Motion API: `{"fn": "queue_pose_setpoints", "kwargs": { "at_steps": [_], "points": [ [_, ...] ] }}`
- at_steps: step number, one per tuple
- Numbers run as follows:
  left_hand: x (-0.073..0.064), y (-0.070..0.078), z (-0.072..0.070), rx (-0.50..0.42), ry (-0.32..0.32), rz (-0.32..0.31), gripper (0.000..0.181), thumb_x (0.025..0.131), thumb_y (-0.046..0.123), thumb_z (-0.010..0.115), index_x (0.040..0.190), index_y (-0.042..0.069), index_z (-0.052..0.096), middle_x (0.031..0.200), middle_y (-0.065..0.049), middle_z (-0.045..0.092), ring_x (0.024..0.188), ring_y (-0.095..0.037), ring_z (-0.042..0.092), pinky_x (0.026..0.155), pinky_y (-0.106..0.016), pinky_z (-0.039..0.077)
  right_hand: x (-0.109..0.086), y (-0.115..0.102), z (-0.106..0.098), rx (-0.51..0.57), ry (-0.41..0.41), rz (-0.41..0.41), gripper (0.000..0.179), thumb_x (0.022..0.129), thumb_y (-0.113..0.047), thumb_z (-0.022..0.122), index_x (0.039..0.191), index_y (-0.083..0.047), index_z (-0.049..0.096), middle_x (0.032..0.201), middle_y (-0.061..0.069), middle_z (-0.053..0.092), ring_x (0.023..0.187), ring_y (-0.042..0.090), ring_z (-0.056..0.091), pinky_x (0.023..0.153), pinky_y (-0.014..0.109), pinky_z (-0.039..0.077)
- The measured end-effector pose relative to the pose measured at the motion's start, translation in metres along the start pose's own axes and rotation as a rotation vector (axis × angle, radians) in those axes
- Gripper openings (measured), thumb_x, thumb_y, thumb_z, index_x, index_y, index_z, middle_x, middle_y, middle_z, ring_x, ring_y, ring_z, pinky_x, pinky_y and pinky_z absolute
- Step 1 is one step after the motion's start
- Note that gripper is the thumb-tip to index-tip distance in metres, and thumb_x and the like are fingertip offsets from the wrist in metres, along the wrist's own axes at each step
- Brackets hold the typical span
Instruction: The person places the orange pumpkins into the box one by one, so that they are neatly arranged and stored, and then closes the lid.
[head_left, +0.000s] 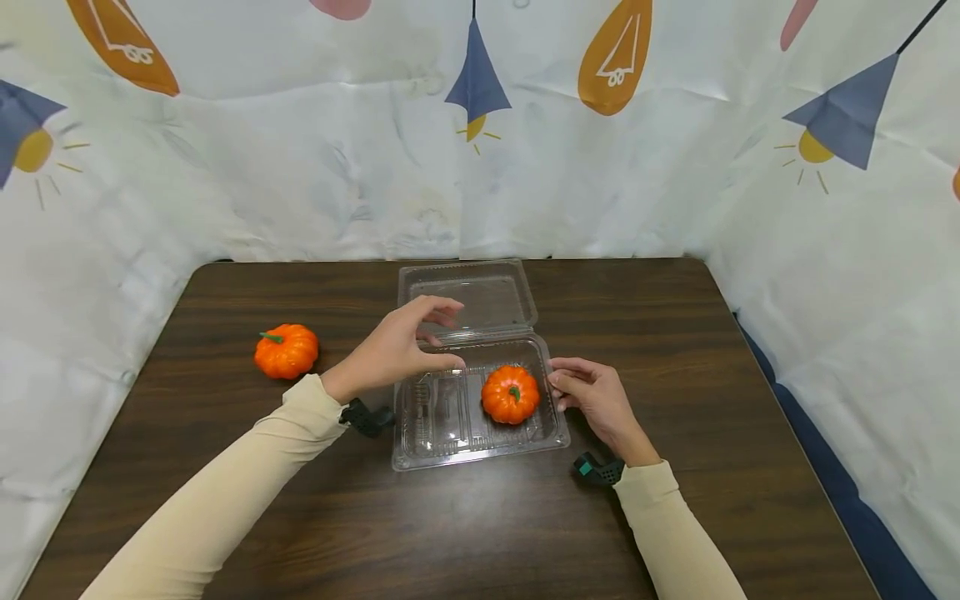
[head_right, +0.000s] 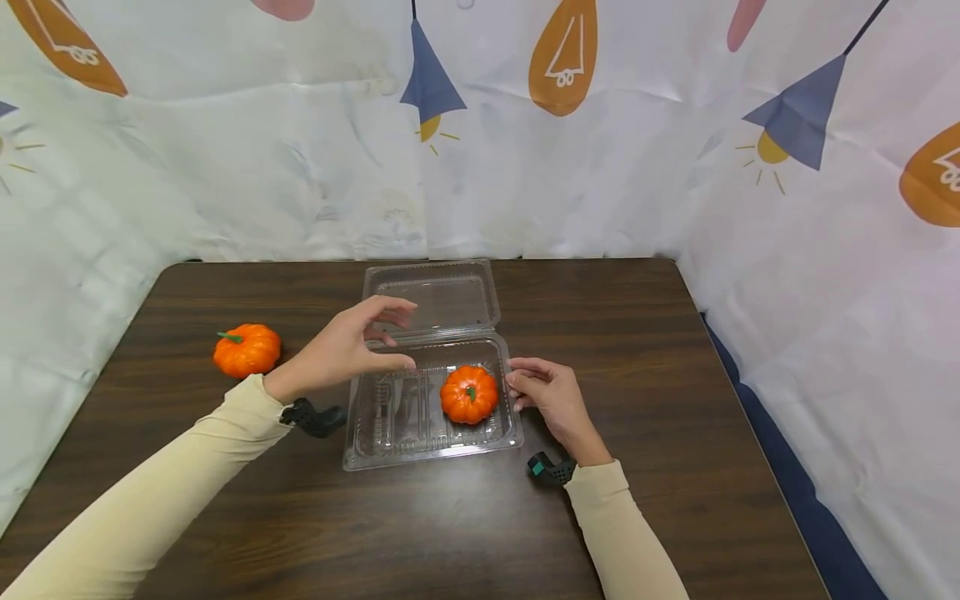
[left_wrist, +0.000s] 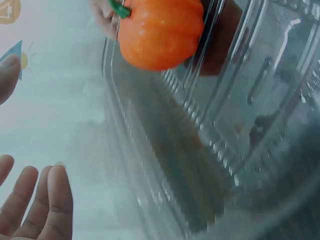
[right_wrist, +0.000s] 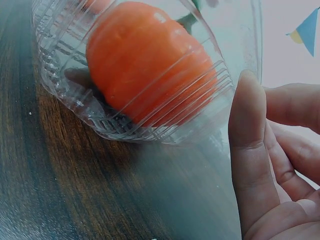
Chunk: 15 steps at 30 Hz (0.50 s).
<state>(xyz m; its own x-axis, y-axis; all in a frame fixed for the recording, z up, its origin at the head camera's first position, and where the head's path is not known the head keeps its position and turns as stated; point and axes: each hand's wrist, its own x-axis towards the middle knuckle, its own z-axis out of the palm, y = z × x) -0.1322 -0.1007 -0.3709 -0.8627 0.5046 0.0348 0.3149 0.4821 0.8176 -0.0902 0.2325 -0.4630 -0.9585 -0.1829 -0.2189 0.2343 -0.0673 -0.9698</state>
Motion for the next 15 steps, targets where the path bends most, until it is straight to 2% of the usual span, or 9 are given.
{"fn": "queue_pose_setpoints", "kwargs": {
  "at_steps": [7,15],
  "points": [
    [-0.013,-0.001,-0.021,0.006,0.077,-0.009,0.076,0.08,0.032,0.091,0.144,0.019,0.053,0.144,-0.001,0.057,0.122,-0.019,0.061,0.099,-0.041,0.058,0.0,0.0,-0.001,-0.016,0.006,0.002,0.042,0.097,-0.01,0.073,0.131,0.012,0.061,0.09,-0.006,0.077,0.071,0.009,0.066,0.063,0.021,0.061],
    [-0.031,-0.004,-0.04,0.067,0.164,0.005,0.075,0.08,0.028,0.091,0.143,0.015,0.054,0.14,-0.003,0.06,0.119,-0.021,0.061,0.091,-0.025,0.059,-0.001,-0.001,0.0,-0.012,0.008,0.005,0.041,0.096,-0.012,0.074,0.13,0.01,0.063,0.09,-0.006,0.077,0.071,0.01,0.066,0.064,0.021,0.061]
  ]
}}
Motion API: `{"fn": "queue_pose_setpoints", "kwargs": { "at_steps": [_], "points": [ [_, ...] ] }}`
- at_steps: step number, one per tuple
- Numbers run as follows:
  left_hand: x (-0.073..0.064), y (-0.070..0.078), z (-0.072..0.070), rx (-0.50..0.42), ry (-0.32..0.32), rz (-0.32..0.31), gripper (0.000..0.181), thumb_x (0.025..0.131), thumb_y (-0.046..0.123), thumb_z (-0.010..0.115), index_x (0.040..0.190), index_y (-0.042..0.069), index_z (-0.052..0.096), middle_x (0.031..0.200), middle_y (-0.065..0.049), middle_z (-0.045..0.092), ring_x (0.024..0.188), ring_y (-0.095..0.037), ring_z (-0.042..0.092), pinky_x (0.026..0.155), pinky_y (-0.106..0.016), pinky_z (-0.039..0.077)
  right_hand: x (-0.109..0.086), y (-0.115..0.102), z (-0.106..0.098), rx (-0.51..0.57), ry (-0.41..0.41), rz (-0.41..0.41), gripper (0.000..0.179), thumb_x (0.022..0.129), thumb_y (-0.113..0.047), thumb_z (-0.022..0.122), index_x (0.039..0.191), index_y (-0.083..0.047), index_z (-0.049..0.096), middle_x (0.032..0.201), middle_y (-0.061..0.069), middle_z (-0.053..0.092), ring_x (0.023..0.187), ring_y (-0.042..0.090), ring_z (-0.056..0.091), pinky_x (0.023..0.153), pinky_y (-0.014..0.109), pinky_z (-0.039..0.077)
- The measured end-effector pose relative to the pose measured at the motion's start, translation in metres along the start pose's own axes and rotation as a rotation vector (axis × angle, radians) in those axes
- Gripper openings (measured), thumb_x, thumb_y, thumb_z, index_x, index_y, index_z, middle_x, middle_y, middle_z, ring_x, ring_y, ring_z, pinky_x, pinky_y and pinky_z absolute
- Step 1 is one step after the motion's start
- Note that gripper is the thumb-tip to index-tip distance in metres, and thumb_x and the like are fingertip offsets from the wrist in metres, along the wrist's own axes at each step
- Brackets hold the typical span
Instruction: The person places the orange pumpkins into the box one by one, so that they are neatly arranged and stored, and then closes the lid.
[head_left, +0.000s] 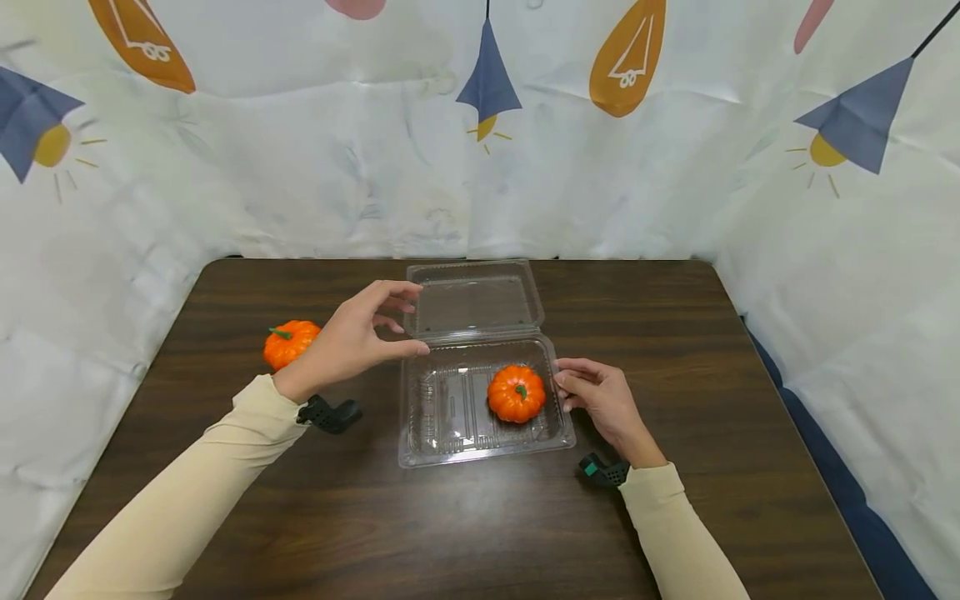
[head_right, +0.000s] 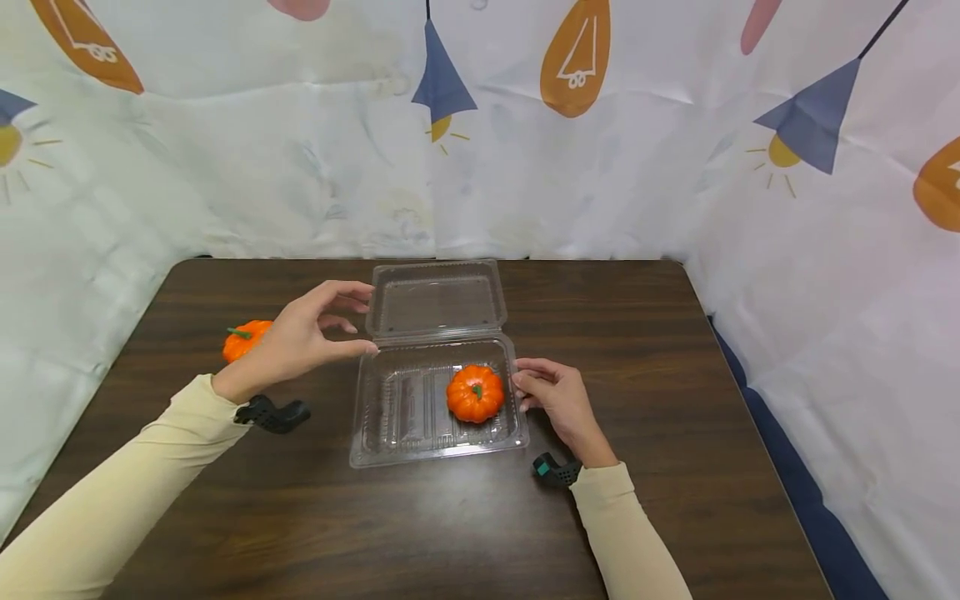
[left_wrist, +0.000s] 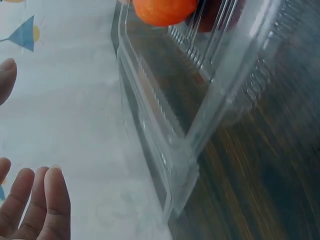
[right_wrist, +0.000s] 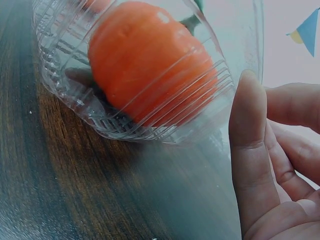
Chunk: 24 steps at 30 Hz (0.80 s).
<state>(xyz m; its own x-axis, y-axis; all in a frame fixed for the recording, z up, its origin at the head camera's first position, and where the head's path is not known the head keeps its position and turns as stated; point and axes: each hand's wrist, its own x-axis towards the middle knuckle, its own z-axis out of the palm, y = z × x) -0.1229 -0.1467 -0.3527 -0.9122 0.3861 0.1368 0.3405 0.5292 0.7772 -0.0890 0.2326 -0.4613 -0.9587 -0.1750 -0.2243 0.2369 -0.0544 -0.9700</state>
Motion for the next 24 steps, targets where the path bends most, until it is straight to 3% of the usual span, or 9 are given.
{"fn": "queue_pose_setpoints", "kwargs": {
  "at_steps": [8,14,24],
  "points": [
    [-0.015,-0.003,-0.023,0.026,0.057,-0.032,0.075,0.081,0.024,0.091,0.144,0.016,0.053,0.139,-0.005,0.058,0.119,-0.018,0.06,0.088,-0.017,0.057,0.0,0.0,0.001,-0.003,0.0,-0.001,0.041,0.097,-0.013,0.073,0.13,0.01,0.063,0.089,-0.005,0.076,0.072,0.009,0.066,0.063,0.021,0.061],
    [-0.028,-0.007,-0.039,0.07,0.097,-0.094,0.075,0.082,0.026,0.09,0.146,0.021,0.052,0.14,0.001,0.058,0.116,-0.005,0.058,0.089,-0.014,0.055,0.0,0.001,0.0,-0.009,-0.006,0.002,0.043,0.097,-0.014,0.073,0.13,0.01,0.063,0.089,-0.006,0.077,0.073,0.009,0.067,0.064,0.021,0.061],
    [-0.049,-0.028,-0.064,0.133,0.156,-0.162,0.077,0.082,0.033,0.089,0.147,0.022,0.051,0.139,0.004,0.056,0.113,0.005,0.053,0.088,-0.001,0.046,-0.002,-0.001,0.001,0.004,-0.012,0.002,0.04,0.097,-0.014,0.073,0.129,0.008,0.064,0.091,-0.006,0.077,0.073,0.009,0.067,0.065,0.021,0.061]
  ]
}}
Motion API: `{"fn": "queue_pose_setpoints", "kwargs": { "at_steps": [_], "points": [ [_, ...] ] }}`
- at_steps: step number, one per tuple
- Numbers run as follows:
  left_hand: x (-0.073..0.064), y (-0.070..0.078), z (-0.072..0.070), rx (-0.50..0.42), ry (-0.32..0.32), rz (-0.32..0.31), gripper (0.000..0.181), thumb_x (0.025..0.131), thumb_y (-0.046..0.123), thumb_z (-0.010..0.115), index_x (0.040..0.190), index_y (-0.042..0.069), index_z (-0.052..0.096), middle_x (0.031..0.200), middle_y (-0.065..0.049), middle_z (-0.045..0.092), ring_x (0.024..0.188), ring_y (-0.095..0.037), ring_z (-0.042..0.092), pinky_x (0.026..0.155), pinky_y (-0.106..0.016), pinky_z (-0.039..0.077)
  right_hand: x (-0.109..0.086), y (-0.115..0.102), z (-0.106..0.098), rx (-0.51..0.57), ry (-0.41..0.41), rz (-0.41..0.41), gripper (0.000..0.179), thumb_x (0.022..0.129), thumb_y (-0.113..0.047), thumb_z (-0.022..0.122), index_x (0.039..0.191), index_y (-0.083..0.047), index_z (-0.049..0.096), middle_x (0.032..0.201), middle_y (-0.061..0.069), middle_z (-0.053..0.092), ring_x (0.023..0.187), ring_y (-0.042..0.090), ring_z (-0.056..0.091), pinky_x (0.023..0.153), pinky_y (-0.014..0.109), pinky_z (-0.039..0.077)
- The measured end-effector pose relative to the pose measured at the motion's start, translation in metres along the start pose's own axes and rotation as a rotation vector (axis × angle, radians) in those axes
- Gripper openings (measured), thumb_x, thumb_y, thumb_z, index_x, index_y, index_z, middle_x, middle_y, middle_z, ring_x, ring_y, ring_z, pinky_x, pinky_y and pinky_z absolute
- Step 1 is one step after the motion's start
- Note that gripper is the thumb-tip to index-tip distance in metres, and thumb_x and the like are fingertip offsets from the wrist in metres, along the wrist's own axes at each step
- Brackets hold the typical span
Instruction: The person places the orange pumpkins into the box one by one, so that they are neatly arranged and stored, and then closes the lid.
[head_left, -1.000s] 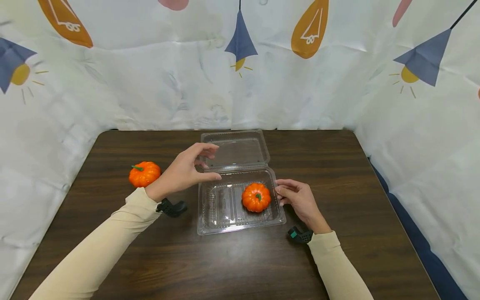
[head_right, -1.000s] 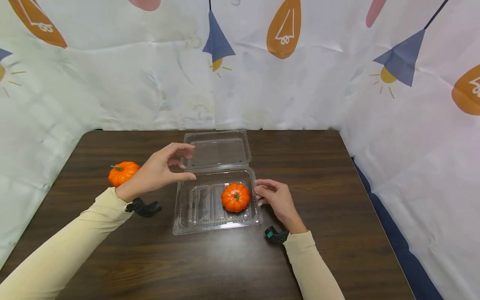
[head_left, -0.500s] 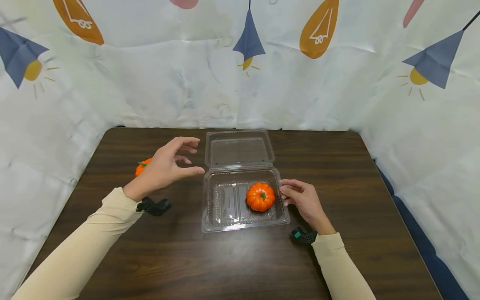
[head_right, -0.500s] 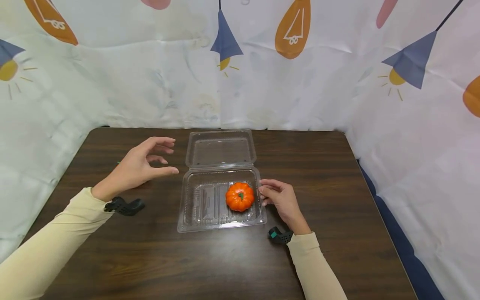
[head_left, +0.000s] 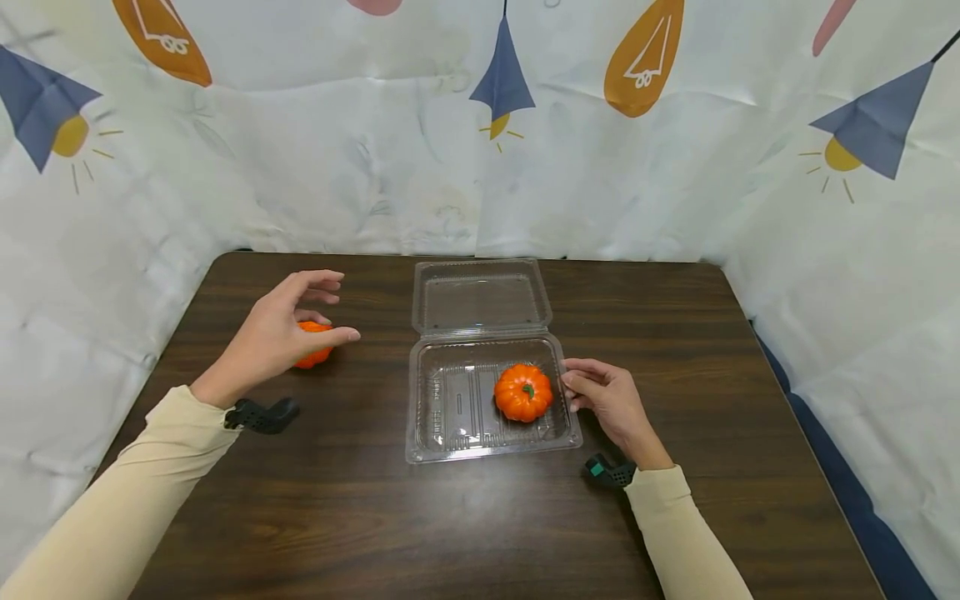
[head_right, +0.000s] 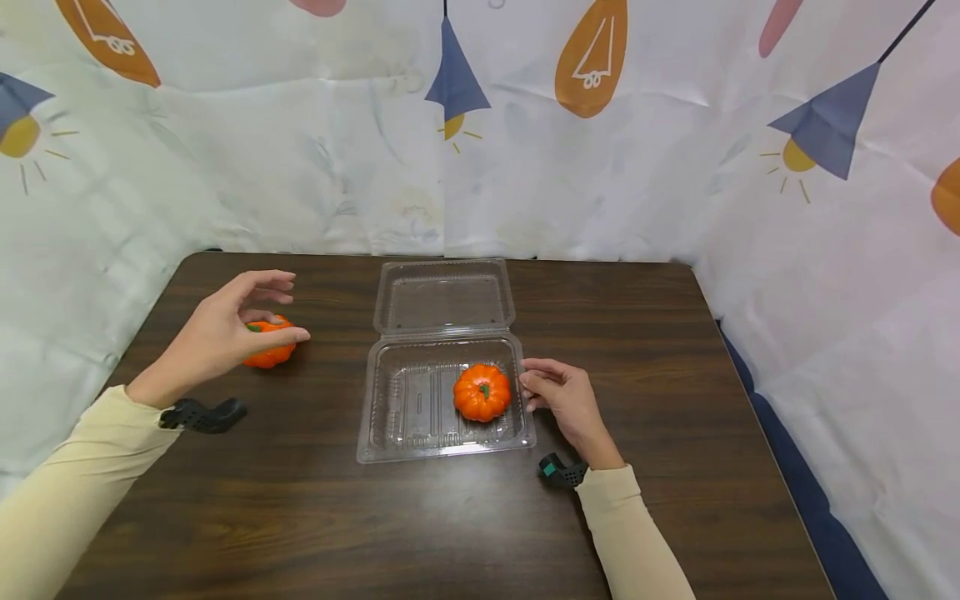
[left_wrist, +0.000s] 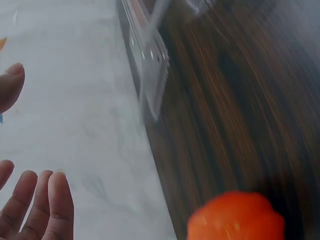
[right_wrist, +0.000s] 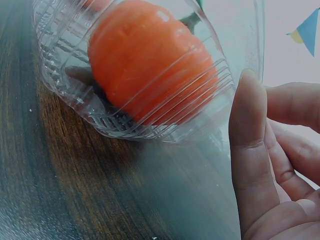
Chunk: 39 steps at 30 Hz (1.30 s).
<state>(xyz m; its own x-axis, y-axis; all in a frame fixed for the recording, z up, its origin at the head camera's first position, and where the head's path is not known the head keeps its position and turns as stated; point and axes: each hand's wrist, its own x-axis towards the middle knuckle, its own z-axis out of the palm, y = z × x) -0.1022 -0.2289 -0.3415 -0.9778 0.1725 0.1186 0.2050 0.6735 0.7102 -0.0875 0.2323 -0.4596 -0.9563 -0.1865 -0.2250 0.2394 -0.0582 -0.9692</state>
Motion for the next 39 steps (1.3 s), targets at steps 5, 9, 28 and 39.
{"fn": "queue_pose_setpoints", "kwargs": {
  "at_steps": [5,9,28,39],
  "points": [
    [-0.005,-0.018,-0.012,0.035,0.03,-0.007,0.077,0.083,0.031,0.089,0.148,0.019,0.05,0.139,-0.002,0.056,0.11,0.012,0.051,0.087,0.002,0.043,0.001,0.001,0.0,-0.003,0.002,0.002,0.039,0.098,-0.013,0.072,0.129,0.008,0.064,0.091,-0.006,0.077,0.074,0.008,0.067,0.065,0.02,0.061],
    [-0.01,-0.031,-0.02,0.07,0.038,-0.034,0.077,0.085,0.033,0.087,0.15,0.017,0.049,0.14,-0.008,0.057,0.105,0.015,0.05,0.083,0.003,0.043,0.001,0.001,0.0,-0.006,0.003,0.003,0.037,0.098,-0.013,0.071,0.129,0.008,0.064,0.091,-0.006,0.077,0.074,0.008,0.067,0.065,0.02,0.061],
    [-0.018,-0.08,-0.025,0.107,0.054,-0.157,0.083,0.087,0.038,0.085,0.154,0.011,0.044,0.14,-0.02,0.055,0.106,-0.003,0.055,0.075,0.005,0.04,0.001,0.001,-0.001,0.015,0.002,0.003,0.035,0.098,-0.012,0.072,0.127,0.006,0.066,0.09,-0.005,0.077,0.073,0.008,0.067,0.065,0.021,0.061],
    [-0.021,-0.099,-0.02,0.123,0.032,-0.214,0.086,0.088,0.041,0.082,0.153,0.001,0.041,0.142,-0.027,0.052,0.119,-0.039,0.057,0.072,0.004,0.037,0.003,0.005,-0.002,0.014,-0.004,-0.004,0.035,0.098,-0.012,0.071,0.128,0.006,0.066,0.092,-0.006,0.079,0.073,0.008,0.068,0.064,0.021,0.061]
  ]
}}
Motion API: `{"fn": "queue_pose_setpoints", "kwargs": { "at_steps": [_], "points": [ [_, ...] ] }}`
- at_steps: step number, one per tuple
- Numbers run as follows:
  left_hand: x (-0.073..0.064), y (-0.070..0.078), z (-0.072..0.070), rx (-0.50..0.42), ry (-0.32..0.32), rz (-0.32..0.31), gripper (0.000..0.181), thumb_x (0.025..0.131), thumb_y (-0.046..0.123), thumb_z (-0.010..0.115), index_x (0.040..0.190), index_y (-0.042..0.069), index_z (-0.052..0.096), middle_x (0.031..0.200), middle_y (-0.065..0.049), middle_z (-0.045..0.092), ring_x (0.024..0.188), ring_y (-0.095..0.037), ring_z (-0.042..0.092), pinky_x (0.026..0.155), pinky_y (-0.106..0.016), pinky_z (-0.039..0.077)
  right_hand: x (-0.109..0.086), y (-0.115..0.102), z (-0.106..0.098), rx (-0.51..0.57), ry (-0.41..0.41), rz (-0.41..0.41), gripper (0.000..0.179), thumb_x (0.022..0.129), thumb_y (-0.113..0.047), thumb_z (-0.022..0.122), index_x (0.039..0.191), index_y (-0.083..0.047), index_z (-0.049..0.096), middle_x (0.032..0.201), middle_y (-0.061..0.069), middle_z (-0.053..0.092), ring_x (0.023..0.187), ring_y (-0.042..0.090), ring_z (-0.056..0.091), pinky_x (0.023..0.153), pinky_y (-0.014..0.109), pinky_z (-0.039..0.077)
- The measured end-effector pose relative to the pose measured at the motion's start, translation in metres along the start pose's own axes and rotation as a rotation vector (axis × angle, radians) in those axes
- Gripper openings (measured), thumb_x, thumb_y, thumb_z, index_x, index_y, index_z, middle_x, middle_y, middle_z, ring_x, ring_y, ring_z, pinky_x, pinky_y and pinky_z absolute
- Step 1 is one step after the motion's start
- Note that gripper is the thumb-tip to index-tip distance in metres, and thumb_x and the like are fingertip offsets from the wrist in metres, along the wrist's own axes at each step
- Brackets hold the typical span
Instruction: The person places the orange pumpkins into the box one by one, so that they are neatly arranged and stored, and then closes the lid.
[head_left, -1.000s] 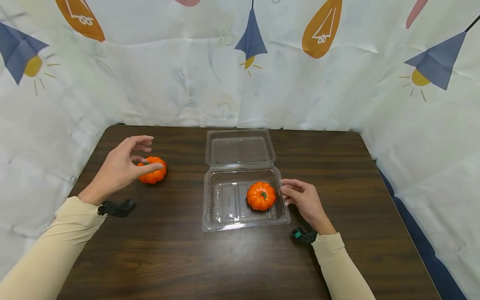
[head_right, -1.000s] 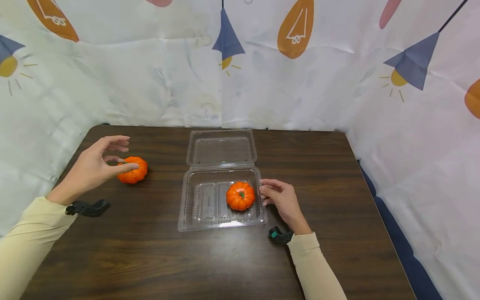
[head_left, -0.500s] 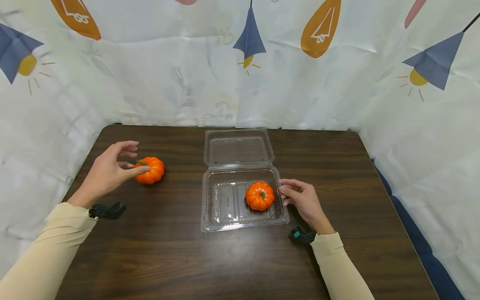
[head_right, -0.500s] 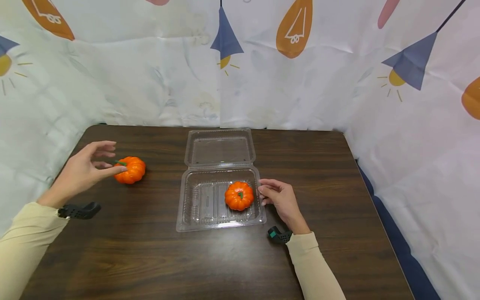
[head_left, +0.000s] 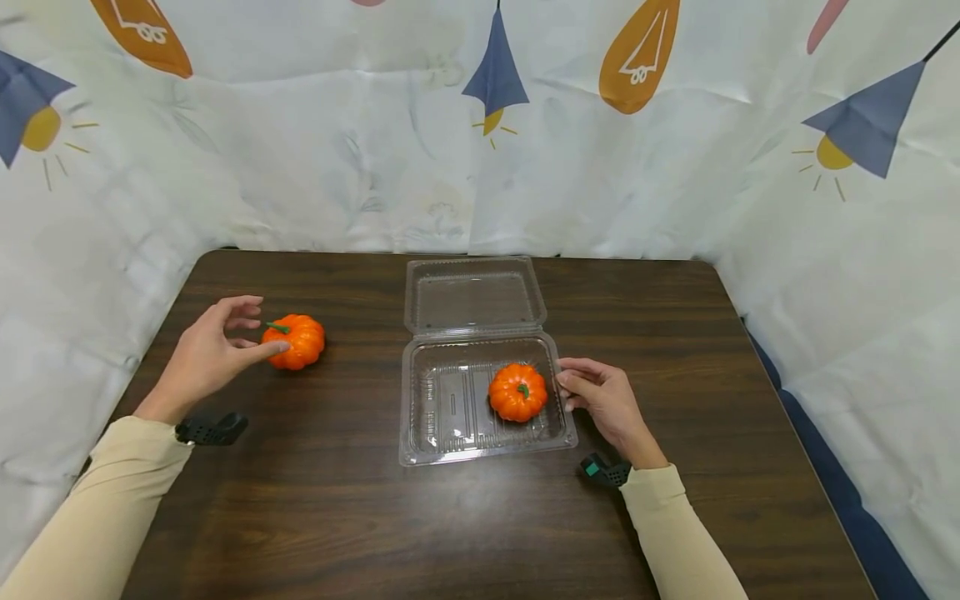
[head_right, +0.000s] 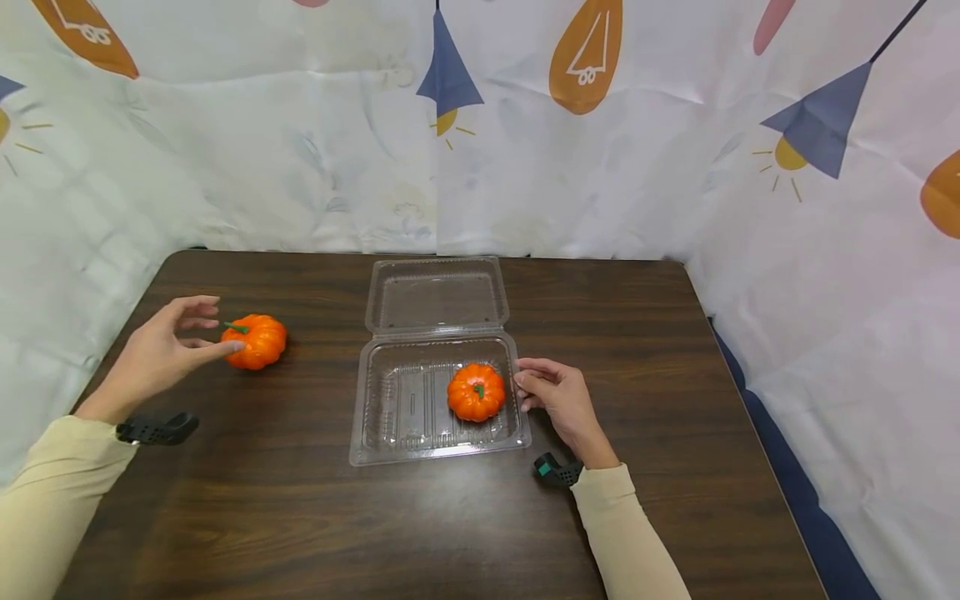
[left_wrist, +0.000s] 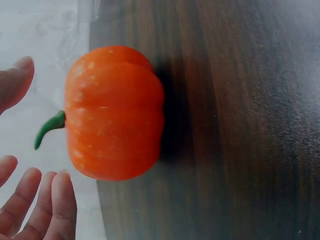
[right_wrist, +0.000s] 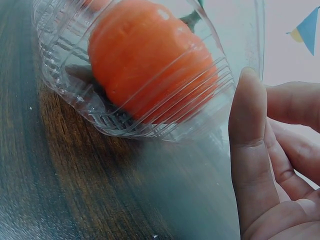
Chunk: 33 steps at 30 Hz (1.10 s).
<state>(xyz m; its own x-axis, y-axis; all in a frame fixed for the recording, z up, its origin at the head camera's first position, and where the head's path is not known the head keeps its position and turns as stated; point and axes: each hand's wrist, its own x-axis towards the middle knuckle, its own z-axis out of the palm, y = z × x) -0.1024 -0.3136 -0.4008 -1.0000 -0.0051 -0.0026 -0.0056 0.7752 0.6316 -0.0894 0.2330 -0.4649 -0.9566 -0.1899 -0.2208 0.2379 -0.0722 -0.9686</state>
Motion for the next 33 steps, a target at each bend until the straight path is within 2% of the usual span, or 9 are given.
{"fn": "queue_pose_setpoints", "kwargs": {
  "at_steps": [11,21,24,26,29,31,33],
  "points": [
    [-0.001,-0.01,0.008,-0.004,-0.048,-0.04,0.09,0.089,0.045,0.08,0.155,0.002,0.036,0.145,-0.027,0.051,0.125,-0.042,0.055,0.072,-0.003,0.037,0.0,0.0,0.0,0.001,0.004,-0.001,0.036,0.098,-0.011,0.072,0.128,0.007,0.065,0.09,-0.007,0.078,0.071,0.008,0.067,0.064,0.02,0.061],
    [0.0,-0.016,0.014,0.003,-0.051,-0.05,0.09,0.088,0.046,0.082,0.153,0.002,0.038,0.142,-0.027,0.053,0.125,-0.042,0.055,0.075,-0.007,0.037,-0.001,0.001,0.0,0.004,0.003,0.002,0.035,0.097,-0.011,0.073,0.127,0.006,0.066,0.091,-0.006,0.077,0.072,0.008,0.067,0.064,0.02,0.061],
    [0.0,-0.018,0.015,0.01,-0.06,-0.057,0.092,0.088,0.048,0.082,0.154,0.001,0.038,0.143,-0.028,0.053,0.126,-0.043,0.054,0.081,-0.017,0.041,0.0,0.003,-0.001,0.014,-0.004,-0.005,0.033,0.097,-0.01,0.072,0.126,0.005,0.067,0.091,-0.006,0.077,0.072,0.008,0.067,0.063,0.02,0.06],
    [0.0,-0.018,0.016,0.016,-0.065,-0.06,0.093,0.088,0.049,0.081,0.154,0.001,0.038,0.144,-0.028,0.052,0.127,-0.044,0.053,0.086,-0.028,0.046,0.0,0.003,-0.002,0.015,-0.006,-0.007,0.033,0.097,-0.01,0.073,0.126,0.004,0.067,0.091,-0.006,0.077,0.072,0.008,0.067,0.063,0.02,0.06],
    [0.0,-0.02,0.018,0.024,-0.068,-0.062,0.093,0.088,0.049,0.081,0.154,0.0,0.038,0.145,-0.028,0.051,0.128,-0.045,0.053,0.09,-0.045,0.048,0.001,0.003,-0.001,0.014,-0.006,-0.007,0.034,0.097,-0.01,0.073,0.127,0.005,0.066,0.091,-0.006,0.077,0.072,0.008,0.067,0.062,0.02,0.06],
    [0.0,-0.021,0.018,0.025,-0.076,-0.06,0.091,0.088,0.049,0.081,0.153,-0.001,0.04,0.145,-0.029,0.051,0.123,-0.045,0.059,0.088,-0.039,0.052,0.0,0.003,-0.001,0.01,-0.003,-0.005,0.037,0.097,-0.01,0.072,0.129,0.007,0.065,0.092,-0.006,0.077,0.072,0.008,0.066,0.062,0.02,0.06],
    [0.001,-0.022,0.018,0.028,-0.081,-0.055,0.088,0.088,0.049,0.081,0.151,-0.001,0.043,0.144,-0.03,0.052,0.115,-0.044,0.065,0.08,-0.026,0.054,0.0,0.003,-0.001,0.007,-0.002,-0.003,0.038,0.097,-0.009,0.072,0.13,0.008,0.064,0.092,-0.006,0.077,0.071,0.008,0.066,0.062,0.02,0.06]
  ]
}}
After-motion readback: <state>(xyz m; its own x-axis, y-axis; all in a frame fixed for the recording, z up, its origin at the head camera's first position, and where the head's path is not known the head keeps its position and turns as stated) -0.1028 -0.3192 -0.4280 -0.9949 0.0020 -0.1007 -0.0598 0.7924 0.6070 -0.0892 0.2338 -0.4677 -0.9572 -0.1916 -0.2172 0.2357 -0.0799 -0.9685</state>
